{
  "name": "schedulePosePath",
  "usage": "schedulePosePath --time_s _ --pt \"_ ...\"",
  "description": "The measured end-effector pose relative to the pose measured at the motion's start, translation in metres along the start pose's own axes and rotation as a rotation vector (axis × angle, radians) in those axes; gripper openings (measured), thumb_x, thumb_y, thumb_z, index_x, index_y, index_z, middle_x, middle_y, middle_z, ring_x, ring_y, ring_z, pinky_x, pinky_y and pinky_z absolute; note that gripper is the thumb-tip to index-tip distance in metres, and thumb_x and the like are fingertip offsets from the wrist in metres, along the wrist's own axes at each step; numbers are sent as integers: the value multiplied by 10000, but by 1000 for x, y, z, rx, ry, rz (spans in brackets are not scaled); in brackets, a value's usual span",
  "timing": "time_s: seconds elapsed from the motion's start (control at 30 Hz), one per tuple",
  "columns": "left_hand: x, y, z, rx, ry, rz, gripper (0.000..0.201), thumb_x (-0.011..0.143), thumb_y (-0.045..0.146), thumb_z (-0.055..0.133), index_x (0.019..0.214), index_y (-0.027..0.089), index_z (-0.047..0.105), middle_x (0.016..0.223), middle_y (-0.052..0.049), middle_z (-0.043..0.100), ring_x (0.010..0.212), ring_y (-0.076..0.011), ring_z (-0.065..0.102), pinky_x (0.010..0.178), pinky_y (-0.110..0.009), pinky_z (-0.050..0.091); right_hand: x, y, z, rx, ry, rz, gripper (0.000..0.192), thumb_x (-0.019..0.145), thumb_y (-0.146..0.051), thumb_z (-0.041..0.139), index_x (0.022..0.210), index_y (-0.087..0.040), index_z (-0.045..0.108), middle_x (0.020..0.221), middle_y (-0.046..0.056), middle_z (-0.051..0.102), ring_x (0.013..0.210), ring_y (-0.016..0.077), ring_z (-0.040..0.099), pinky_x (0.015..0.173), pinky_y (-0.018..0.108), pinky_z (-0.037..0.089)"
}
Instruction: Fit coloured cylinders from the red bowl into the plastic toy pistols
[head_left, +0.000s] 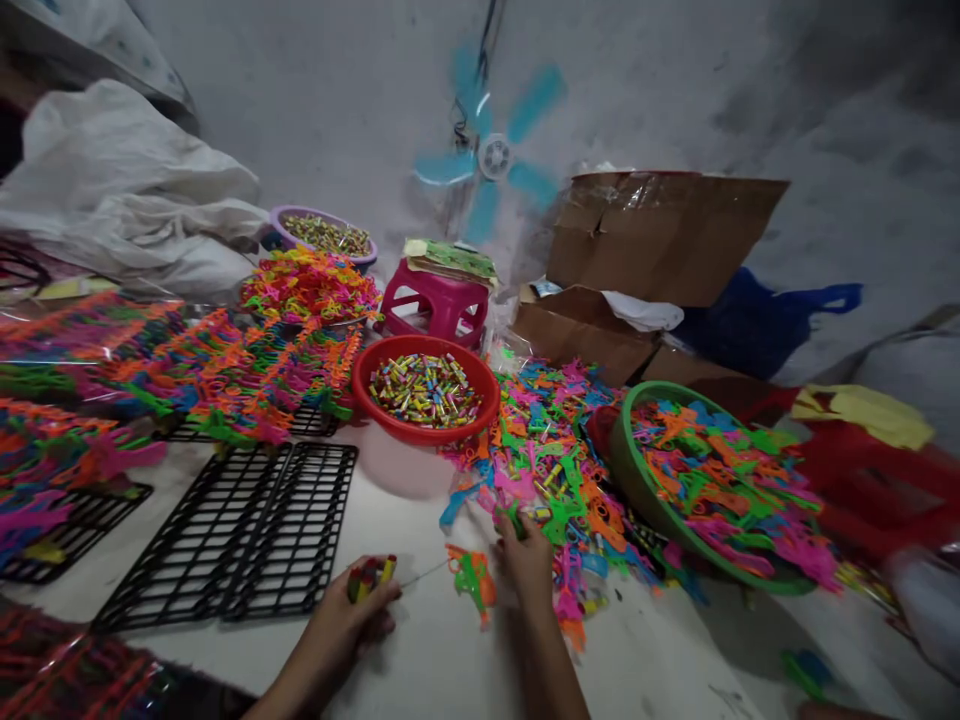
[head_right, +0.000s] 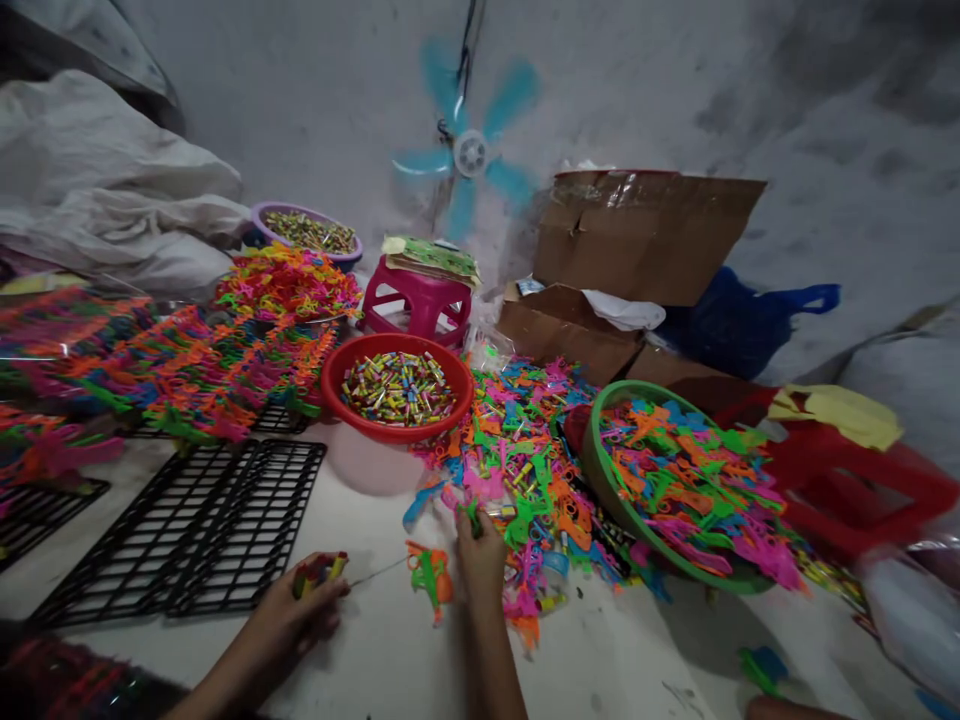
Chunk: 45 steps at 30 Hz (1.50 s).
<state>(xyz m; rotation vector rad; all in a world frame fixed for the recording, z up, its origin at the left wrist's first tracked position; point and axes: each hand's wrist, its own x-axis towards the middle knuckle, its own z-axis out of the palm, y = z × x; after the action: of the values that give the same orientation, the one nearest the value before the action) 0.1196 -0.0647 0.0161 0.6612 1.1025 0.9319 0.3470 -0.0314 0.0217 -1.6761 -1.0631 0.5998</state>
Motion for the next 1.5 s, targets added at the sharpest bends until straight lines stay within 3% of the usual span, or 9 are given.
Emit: schedulePosePath --time_s 0.13,0.2,0.3,0.53,0.9,1.13,1.23,1.33,1.5 --pt "-6 10 12 54 -101 60 385 598 394 693 870 160 553 468 45 531 335 -55 412 303 -147 208 -33 -23 10 563 -76 274 214 647 -377 629 666 -184 537 613 -34 537 552 118 529 512 235 442" --pt "-9 16 19 113 -141 66 389 619 409 673 882 145 563 451 39 542 296 -37 334 301 -157 181 -47 -35 22 709 -117 340 221 633 -354 658 665 -182 524 608 -39 522 546 104 518 510 225 437" --pt "-13 23 25 156 -145 109 410 597 400 690 887 131 583 507 16 575 337 -57 406 308 -160 201 -61 -50 37 785 -193 392 254 621 -357 676 688 -173 513 594 -32 515 512 100 506 477 226 416" --pt "-16 26 18 206 -97 271 351 579 347 700 837 119 627 707 -23 622 487 -84 501 437 -199 425 -75 -60 47 646 -270 214 245 701 -363 621 639 -167 489 509 -59 449 433 65 407 427 203 341" --pt "-17 21 16 421 -150 344 305 675 326 615 889 111 640 728 -49 645 499 -101 522 453 -209 456 -76 -60 43 580 -274 131 223 732 -358 600 673 -165 505 542 -49 457 477 76 411 467 209 348" --pt "-21 14 6 737 -92 688 286 733 222 554 1006 169 621 823 -52 693 689 -147 631 651 -225 489 -72 -67 38 517 -405 126 239 693 -364 633 662 -155 521 515 -46 456 479 78 401 464 207 338" --pt "-21 7 2 859 -86 931 318 748 167 520 1059 163 587 783 -58 693 652 -136 630 629 -217 484 -66 -63 34 455 -470 130 255 683 -379 634 664 -146 530 525 -39 467 474 76 395 446 206 333" --pt "-20 3 0 910 -118 1056 315 755 142 498 1058 161 581 740 -57 688 627 -132 625 597 -208 480 -64 -61 31 424 -535 148 271 657 -388 648 653 -141 535 530 -38 467 466 71 386 439 203 328" --pt "-20 5 2 900 -158 945 293 764 176 491 1037 182 598 822 -67 696 716 -151 640 656 -217 484 -64 -55 30 379 -594 172 296 654 -411 628 589 -146 516 499 -37 446 443 77 381 416 206 316"
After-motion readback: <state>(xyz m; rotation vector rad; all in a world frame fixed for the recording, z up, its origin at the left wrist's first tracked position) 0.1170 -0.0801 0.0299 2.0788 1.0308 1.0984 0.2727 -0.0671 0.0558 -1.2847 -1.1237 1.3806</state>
